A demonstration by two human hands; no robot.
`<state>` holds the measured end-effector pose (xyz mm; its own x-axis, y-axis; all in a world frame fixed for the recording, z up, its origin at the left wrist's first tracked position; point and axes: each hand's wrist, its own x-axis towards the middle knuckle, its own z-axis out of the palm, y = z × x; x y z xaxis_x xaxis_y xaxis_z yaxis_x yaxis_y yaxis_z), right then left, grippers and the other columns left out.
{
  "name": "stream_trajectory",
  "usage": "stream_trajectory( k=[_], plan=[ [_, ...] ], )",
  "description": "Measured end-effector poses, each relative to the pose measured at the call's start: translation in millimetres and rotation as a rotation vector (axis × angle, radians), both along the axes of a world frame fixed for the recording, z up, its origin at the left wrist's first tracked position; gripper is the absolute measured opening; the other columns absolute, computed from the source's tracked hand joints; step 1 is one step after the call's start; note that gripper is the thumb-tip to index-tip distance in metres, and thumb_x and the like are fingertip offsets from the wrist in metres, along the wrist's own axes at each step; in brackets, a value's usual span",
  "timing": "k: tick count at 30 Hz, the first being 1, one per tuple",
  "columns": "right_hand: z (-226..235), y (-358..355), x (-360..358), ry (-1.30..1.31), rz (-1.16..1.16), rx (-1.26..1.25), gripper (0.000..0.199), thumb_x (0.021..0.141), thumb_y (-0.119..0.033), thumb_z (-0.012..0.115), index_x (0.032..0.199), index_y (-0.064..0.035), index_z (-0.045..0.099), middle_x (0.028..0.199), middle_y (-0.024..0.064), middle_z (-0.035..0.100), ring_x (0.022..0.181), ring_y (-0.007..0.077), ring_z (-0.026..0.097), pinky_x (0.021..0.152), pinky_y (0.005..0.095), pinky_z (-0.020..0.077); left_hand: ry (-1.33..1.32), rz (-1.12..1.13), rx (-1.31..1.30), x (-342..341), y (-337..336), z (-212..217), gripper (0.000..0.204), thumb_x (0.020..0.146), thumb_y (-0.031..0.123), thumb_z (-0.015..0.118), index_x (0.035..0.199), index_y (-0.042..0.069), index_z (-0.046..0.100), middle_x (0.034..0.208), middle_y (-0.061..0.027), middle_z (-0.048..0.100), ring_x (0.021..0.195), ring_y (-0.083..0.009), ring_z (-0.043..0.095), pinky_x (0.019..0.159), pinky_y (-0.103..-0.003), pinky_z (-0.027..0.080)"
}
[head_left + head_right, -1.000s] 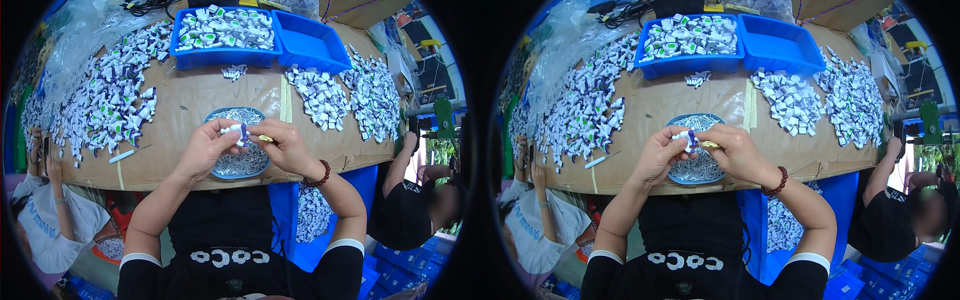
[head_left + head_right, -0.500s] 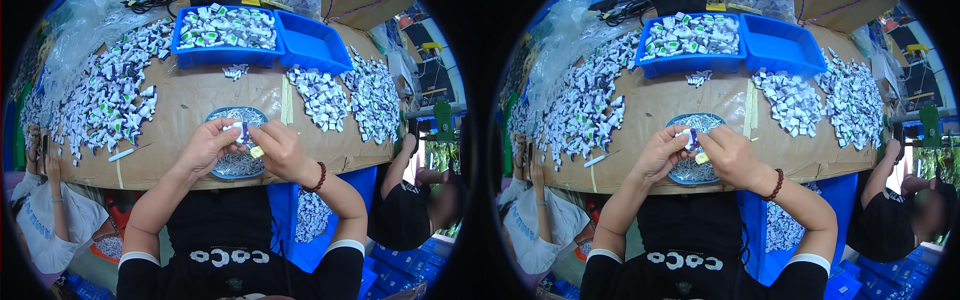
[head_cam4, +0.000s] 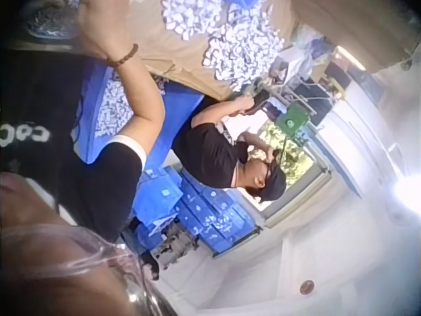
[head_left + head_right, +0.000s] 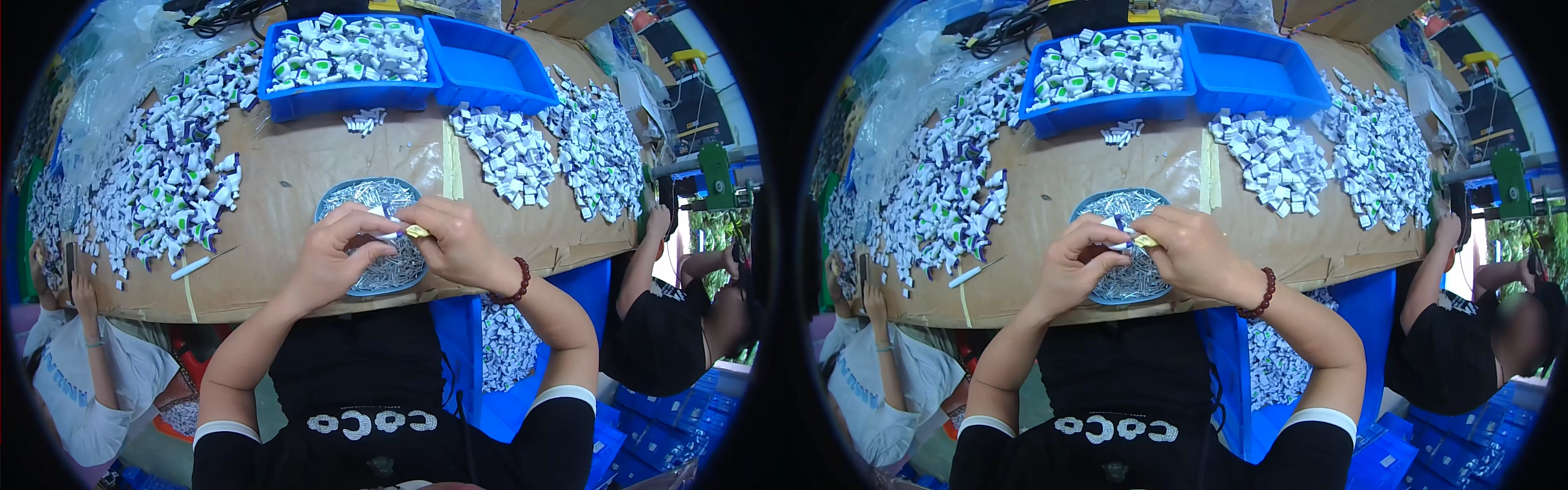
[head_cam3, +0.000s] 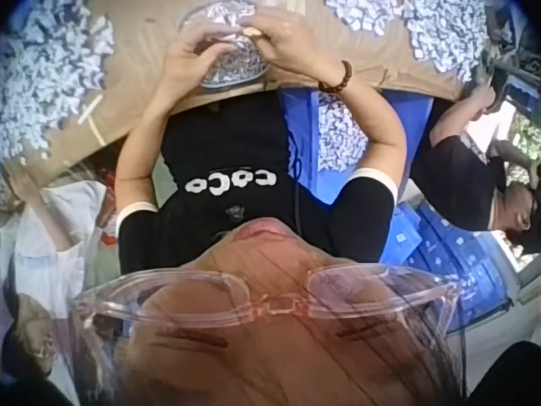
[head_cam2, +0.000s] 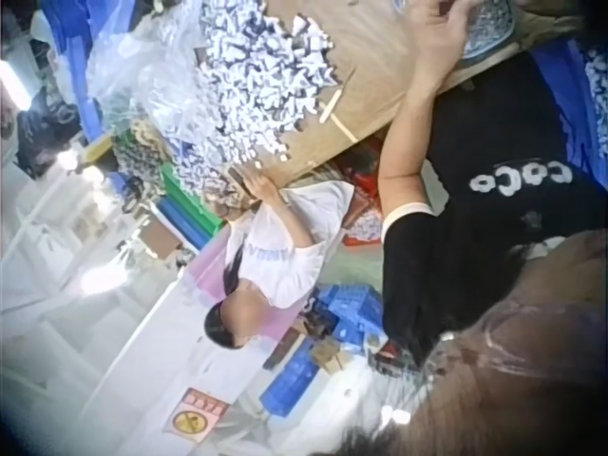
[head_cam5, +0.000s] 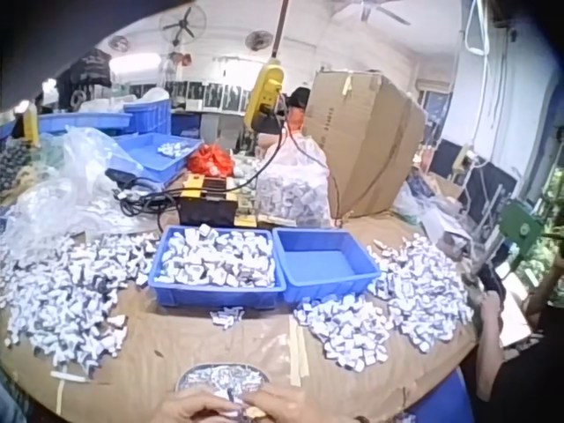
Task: Manually assembling small white and blue components at a factory workbench.
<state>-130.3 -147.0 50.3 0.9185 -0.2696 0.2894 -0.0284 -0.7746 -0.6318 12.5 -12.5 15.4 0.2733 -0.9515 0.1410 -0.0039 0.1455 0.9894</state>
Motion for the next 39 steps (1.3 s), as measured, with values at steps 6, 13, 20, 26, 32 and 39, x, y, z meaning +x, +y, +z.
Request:
stream_trajectory(
  k=[6,13,20,26,32,39],
  plan=[
    [-3.2,2.9,-2.7,-0.039,0.072,-0.168,0.024,0.063,0.004,0.059,0.087,-0.0015,0.059,0.069,0.0103,0.053,0.065,0.0275,0.056,0.056,0.0375,0.0445,0.162,-0.052,0.121,3.0,2.4,-6.7,0.022,0.075,-0.007,0.064,0.096,0.0,0.063,0.088,-0.0057,0.061,0.081,-0.0113,0.06,0.072,-0.023,0.052],
    [-4.0,2.2,-4.9,-0.045,0.106,-0.191,0.031,0.061,0.006,0.057,0.09,-0.0014,0.059,0.069,0.0091,0.053,0.063,0.0258,0.056,0.052,0.0353,0.0437,0.452,-0.076,0.186,-0.4,0.6,-3.2,0.018,0.077,-0.008,0.06,0.094,-0.005,0.06,0.092,-0.0117,0.063,0.081,-0.0146,0.063,0.072,-0.025,0.054],
    [1.6,-4.7,-7.7,-0.013,0.172,-0.122,0.034,0.06,0.009,0.057,0.093,0.0002,0.059,0.071,0.0115,0.056,0.063,0.0286,0.056,0.054,0.0358,0.0446,0.226,-0.105,0.079,0.3,1.7,-8.8,0.017,0.074,-0.005,0.067,0.089,-0.001,0.063,0.085,-0.0034,0.06,0.075,-0.0077,0.056,0.062,-0.021,0.047],
    [6.2,2.4,-6.5,-0.034,0.107,-0.117,0.021,0.063,0.003,0.057,0.083,-0.0021,0.058,0.068,0.0099,0.054,0.066,0.028,0.057,0.055,0.0381,0.0447,-0.199,-0.058,-0.053,4.4,1.9,7.3,0.015,0.071,0.0,0.071,0.084,0.005,0.065,0.081,-0.0018,0.057,0.071,-0.0069,0.053,0.059,-0.02,0.043],
    [9.8,4.8,-6.7,-0.024,0.154,-0.205,0.018,0.063,0.001,0.059,0.08,-0.0032,0.055,0.064,0.0086,0.05,0.061,0.027,0.055,0.052,0.0384,0.0424,0.145,-0.08,0.007,0.2,7.4,-3.7,0.014,0.074,-0.004,0.067,0.087,0.001,0.062,0.083,-0.0033,0.059,0.074,-0.0096,0.059,0.064,-0.021,0.048],
    [8.4,4.8,-8.1,-0.042,0.16,-0.214,0.017,0.063,0.0,0.058,0.079,-0.0033,0.054,0.063,0.008,0.048,0.06,0.0261,0.053,0.051,0.0371,0.0414,0.534,-0.082,0.161,-3.2,3.1,-9.9,0.016,0.077,-0.009,0.062,0.089,0.0,0.057,0.079,-0.0073,0.061,0.074,-0.0148,0.063,0.069,-0.026,0.055]
  ],
)
